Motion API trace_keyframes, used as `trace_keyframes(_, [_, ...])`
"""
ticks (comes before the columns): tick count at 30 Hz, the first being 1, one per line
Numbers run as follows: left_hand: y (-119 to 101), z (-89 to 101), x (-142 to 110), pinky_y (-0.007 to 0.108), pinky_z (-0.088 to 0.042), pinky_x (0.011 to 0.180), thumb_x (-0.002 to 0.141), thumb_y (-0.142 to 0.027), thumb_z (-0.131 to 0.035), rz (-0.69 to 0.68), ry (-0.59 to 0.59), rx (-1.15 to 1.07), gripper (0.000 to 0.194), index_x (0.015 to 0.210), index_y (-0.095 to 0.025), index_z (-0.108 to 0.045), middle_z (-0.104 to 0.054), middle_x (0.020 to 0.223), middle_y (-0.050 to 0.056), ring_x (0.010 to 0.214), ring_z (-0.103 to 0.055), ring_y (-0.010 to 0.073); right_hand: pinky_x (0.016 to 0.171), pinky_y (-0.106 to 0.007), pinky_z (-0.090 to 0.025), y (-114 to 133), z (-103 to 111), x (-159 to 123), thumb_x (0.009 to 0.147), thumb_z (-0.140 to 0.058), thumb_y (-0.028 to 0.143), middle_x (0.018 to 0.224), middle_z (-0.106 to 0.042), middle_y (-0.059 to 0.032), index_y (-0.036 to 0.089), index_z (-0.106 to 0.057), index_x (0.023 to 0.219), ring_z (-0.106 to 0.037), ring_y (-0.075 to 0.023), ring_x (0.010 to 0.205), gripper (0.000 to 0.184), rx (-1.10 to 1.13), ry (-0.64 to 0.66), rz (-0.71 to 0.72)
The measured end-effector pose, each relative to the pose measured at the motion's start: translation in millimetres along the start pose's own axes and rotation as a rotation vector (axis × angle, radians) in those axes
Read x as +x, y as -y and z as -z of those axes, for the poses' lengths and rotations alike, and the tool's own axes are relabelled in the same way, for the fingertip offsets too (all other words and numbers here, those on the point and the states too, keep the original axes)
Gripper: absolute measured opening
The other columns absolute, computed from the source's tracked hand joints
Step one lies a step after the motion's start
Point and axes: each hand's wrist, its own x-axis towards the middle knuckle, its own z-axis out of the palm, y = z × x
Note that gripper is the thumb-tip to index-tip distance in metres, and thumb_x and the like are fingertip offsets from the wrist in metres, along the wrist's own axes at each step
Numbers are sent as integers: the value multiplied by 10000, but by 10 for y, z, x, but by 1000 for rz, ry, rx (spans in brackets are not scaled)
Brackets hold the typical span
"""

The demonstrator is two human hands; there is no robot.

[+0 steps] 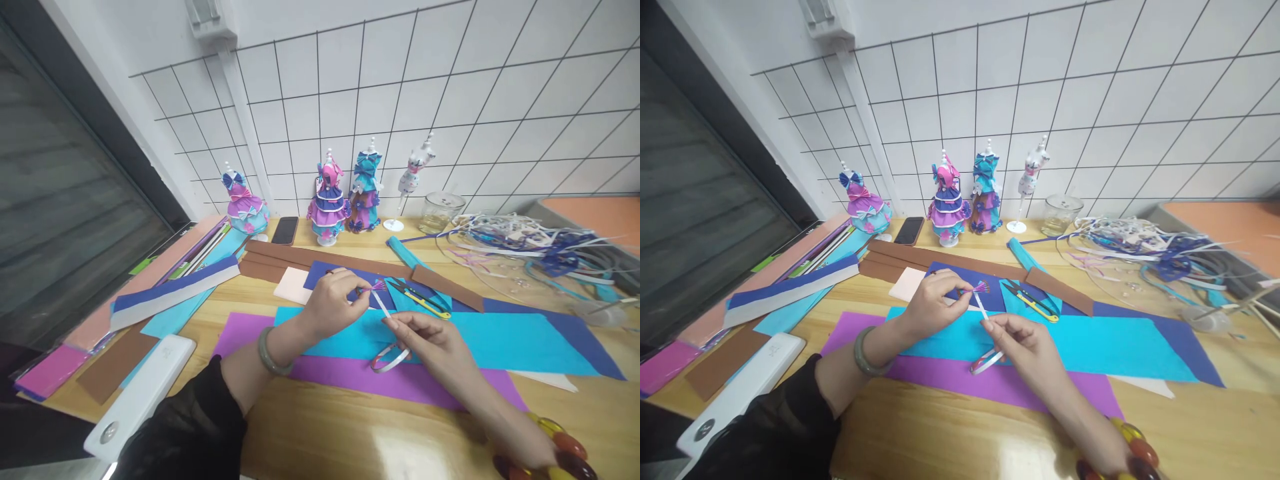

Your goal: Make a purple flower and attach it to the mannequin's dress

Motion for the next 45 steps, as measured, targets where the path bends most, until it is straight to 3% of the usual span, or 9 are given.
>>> trace_keyframes(5, [-20,-2,8,228,-447,648,742,-178,-535,230,33,-130,85,735,-172,-620,-646,730,2,689,-574,106,464,-243,-392,7,-2,2,735,-591,458,538,-620,3,196,-671,795,-540,-138,495,281,26,28,-25])
trace_keyframes(8, [-14,-18,0,214,-445,631,744,-179,-538,260,34,-133,85,749,-173,-622,-648,737,-4,683,-575,98,474,-249,-397,15,-8,-2,743,-580,463,541,-636,-3,196,-675,859,-568,-153,511,305,50,55,-52])
trace_keyframes(13, [23,-51,-26,276,-436,707,775,-162,-491,0,29,84,118,738,-157,-603,-629,703,24,704,-560,124,461,-230,-392,33,-9,-2,734,-591,458,517,-557,21,194,-679,800,-501,-116,491,286,29,22,-10])
trace_keyframes(19, [72,-45,-55,315,-407,727,847,-170,-388,-272,153,404,202,804,-140,-584,-587,722,58,781,-543,160,474,-234,-381,52,25,19,737,-579,473,484,-486,20,194,-570,558,-448,-109,490,331,10,-2,43])
trace_keyframes(32, [73,-11,-49,312,-360,705,868,-173,-355,-416,279,493,220,833,-156,-571,-570,744,52,806,-513,171,425,-225,-308,-48,104,78,787,-545,446,418,-424,49,184,-580,630,-373,-76,396,308,250,29,-39])
trace_keyframes(35, [75,-14,-49,319,-371,712,854,-176,-373,-390,284,473,215,818,-154,-584,-581,743,53,791,-520,172,443,-226,-335,-51,128,84,779,-560,428,559,-510,9,183,-584,574,-433,-86,473,321,163,4,41])
trace_keyframes(39, [81,-39,-50,301,-402,739,812,-171,-437,-270,266,312,166,795,-152,-602,-615,746,47,782,-545,160,594,-261,-434,13,147,65,750,-598,395,922,-595,-60,188,-623,528,-567,-184,815,305,-7,-20,202])
trace_keyframes(42, [69,-55,-46,257,-429,714,769,-171,-494,-123,239,130,126,787,-150,-617,-644,756,39,755,-566,138,684,-301,-460,54,150,42,758,-592,373,945,-626,-75,194,-633,528,-560,-233,950,294,-56,-18,281])
trace_keyframes(45, [40,-52,-38,243,-443,696,738,-165,-520,-23,220,46,109,765,-155,-626,-656,751,33,740,-576,134,694,-311,-480,51,151,27,764,-592,352,870,-652,-67,204,-649,553,-591,-220,897,264,-78,-19,328])
